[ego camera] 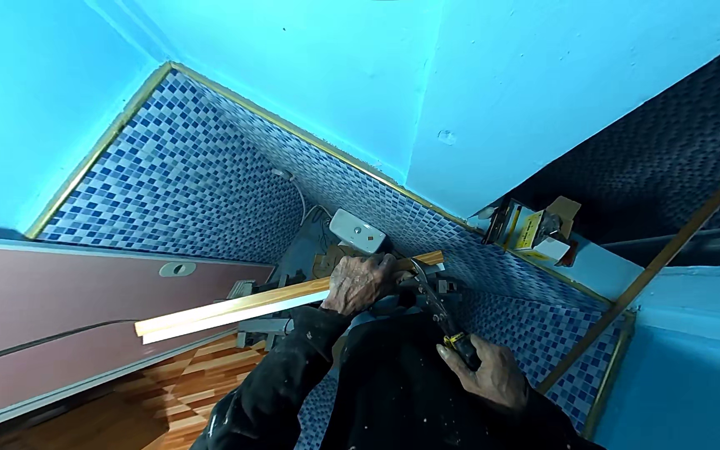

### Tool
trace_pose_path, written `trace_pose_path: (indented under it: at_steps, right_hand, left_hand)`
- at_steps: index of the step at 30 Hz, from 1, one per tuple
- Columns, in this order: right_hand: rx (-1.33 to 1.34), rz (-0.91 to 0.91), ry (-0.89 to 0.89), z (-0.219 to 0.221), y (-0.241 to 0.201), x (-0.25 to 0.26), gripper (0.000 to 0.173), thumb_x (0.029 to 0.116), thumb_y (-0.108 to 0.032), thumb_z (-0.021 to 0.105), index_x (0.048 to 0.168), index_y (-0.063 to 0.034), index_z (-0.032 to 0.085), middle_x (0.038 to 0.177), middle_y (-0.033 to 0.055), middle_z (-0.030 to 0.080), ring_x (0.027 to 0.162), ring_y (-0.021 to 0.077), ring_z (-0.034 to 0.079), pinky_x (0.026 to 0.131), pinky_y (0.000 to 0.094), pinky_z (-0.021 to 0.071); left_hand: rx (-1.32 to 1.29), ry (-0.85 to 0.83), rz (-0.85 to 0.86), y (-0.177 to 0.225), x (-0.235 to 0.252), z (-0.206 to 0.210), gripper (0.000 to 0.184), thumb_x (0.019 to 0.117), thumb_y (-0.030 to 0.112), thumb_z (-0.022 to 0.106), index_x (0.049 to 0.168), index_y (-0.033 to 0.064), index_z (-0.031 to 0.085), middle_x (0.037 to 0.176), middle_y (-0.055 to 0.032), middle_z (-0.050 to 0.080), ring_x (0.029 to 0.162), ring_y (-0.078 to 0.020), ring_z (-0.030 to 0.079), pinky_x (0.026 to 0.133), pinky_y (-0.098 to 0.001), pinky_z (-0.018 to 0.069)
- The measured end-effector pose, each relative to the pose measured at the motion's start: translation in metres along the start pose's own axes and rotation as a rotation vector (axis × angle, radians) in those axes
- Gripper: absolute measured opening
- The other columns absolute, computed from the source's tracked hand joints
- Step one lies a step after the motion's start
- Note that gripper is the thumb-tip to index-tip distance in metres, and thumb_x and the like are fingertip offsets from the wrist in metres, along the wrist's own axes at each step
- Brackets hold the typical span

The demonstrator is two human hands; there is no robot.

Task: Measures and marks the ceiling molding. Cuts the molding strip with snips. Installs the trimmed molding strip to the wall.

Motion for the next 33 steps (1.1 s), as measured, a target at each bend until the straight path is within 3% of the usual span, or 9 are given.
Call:
trace_pose_path:
  at_steps: [3, 7, 10, 14, 19, 24, 33]
  right_hand:
    - [0.005, -0.013, -0.005, 0.0, 0.002, 0.001, 0.057, 0.0911, -0.055, 0.059, 0.074, -0.0008, 0.067, 0.053, 0.0079, 0.057, 0.046, 0.0181, 0.059, 0.043, 0.0366, 0.0479]
    - [0.144, 0.115, -0.325, -0.025, 0.005, 0.0, 0.046, 0.0893, -0.044, 0.065, 0.095, 0.001, 0.07, 0.071, 0.0117, 0.066, 0.063, 0.0215, 0.066, 0.058, 0.0417, 0.0536]
    - [0.213, 0.154, -0.434, -0.034, 0.018, -0.003, 0.047, 0.0885, -0.043, 0.066, 0.102, 0.0015, 0.07, 0.079, 0.0124, 0.068, 0.071, 0.0199, 0.067, 0.065, 0.0407, 0.0543]
    - [0.207, 0.185, -0.412, -0.031, 0.014, -0.003, 0.045, 0.0886, -0.042, 0.065, 0.102, 0.0006, 0.07, 0.078, 0.0114, 0.068, 0.07, 0.019, 0.066, 0.064, 0.04, 0.0537]
    - [0.233, 0.196, -0.368, -0.029, 0.008, 0.001, 0.042, 0.0902, -0.041, 0.064, 0.104, -0.0015, 0.069, 0.079, 0.0079, 0.068, 0.07, 0.0143, 0.065, 0.065, 0.0355, 0.0539]
    - [0.201, 0.21, -0.374, -0.029, 0.006, 0.004, 0.043, 0.0903, -0.042, 0.064, 0.105, -0.0016, 0.069, 0.082, 0.0092, 0.068, 0.073, 0.0165, 0.066, 0.067, 0.0378, 0.0545]
    - [0.171, 0.166, -0.343, -0.028, 0.006, 0.001, 0.044, 0.0902, -0.043, 0.063, 0.103, -0.0017, 0.069, 0.077, 0.0085, 0.067, 0.069, 0.0161, 0.066, 0.064, 0.0371, 0.0544]
  left_hand:
    - [-0.018, -0.017, -0.037, 0.002, 0.0, 0.002, 0.054, 0.0982, 0.058, 0.054, 0.089, 0.0075, 0.071, 0.068, -0.0105, 0.065, 0.058, -0.0303, 0.066, 0.049, -0.0463, 0.0486]
    - [-0.112, -0.052, -0.146, -0.007, 0.003, 0.009, 0.058, 0.0948, 0.066, 0.055, 0.099, 0.0111, 0.073, 0.071, -0.0107, 0.067, 0.062, -0.0313, 0.067, 0.053, -0.0492, 0.0503]
    - [-0.165, -0.088, -0.227, -0.019, 0.007, 0.012, 0.064, 0.0919, 0.071, 0.055, 0.1, 0.0099, 0.071, 0.074, -0.0116, 0.066, 0.066, -0.0329, 0.068, 0.056, -0.0522, 0.0515]
    - [-0.18, -0.039, -0.207, -0.016, 0.009, 0.013, 0.076, 0.0853, 0.084, 0.049, 0.099, 0.0125, 0.071, 0.072, -0.0083, 0.065, 0.063, -0.0283, 0.066, 0.053, -0.0478, 0.0504]
    - [-0.188, -0.013, -0.194, -0.007, 0.009, 0.014, 0.072, 0.0869, 0.079, 0.053, 0.101, 0.0114, 0.072, 0.075, -0.0099, 0.067, 0.064, -0.0301, 0.067, 0.053, -0.0492, 0.0512]
    - [-0.154, -0.027, -0.198, -0.001, 0.008, 0.014, 0.071, 0.0879, 0.076, 0.056, 0.107, 0.0102, 0.073, 0.081, -0.0121, 0.07, 0.066, -0.032, 0.069, 0.055, -0.0506, 0.0525]
    - [-0.097, 0.032, -0.195, 0.004, 0.003, 0.009, 0.072, 0.0886, 0.078, 0.051, 0.105, 0.0113, 0.073, 0.077, -0.0108, 0.067, 0.062, -0.0305, 0.066, 0.051, -0.0476, 0.0501]
Point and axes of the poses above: each hand's wrist, its own x-axis towards the middle knuckle, its own z-axis out of the palm, y = z × x, the point moved 2 cm from there along x, towards the middle knuckle
